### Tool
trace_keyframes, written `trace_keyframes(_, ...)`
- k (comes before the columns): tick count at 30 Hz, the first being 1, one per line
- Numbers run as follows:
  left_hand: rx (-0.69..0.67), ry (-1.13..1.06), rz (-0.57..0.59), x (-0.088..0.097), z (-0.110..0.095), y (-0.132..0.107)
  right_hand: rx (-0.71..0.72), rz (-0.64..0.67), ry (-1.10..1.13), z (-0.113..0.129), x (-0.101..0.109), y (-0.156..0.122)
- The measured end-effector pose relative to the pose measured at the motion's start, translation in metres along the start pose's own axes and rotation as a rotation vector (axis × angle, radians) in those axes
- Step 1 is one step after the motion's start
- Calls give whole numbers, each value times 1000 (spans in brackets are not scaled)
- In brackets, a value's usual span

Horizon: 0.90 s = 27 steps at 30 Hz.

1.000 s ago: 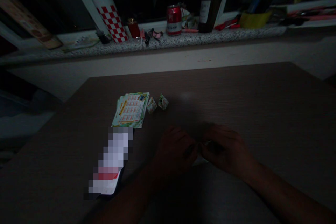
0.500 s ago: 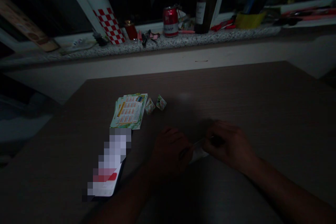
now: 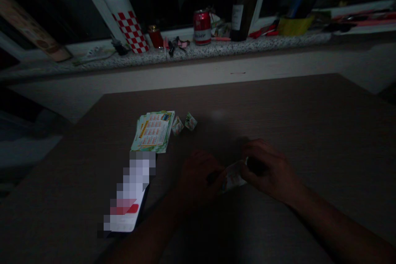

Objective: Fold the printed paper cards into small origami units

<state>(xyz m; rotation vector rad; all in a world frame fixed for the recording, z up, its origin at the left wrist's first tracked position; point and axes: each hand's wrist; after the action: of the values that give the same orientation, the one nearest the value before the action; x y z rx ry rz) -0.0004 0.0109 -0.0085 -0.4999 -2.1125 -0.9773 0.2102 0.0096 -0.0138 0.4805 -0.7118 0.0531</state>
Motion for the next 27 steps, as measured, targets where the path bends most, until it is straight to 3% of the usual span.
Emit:
trace_keyframes(5, -68, -36, -11, -3, -1, 0, 63, 1, 22, 3, 0, 2)
trace_keyframes(17, -16, -31, -66, 10, 1, -2, -59, -71, -52, -22, 17, 8)
trace_keyframes(27, 84, -33, -65, 7, 3, -3, 1, 77, 153, -7, 6, 2)
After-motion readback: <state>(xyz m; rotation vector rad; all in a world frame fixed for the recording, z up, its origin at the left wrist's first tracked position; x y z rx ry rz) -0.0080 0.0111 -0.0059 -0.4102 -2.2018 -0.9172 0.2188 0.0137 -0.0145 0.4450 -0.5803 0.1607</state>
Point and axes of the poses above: each hand's wrist, its own y-axis towards the middle knuckle, its own x-axis out of the back of the hand, z = x × y, and after that the axes turned 10 degrees about -x, right-handed
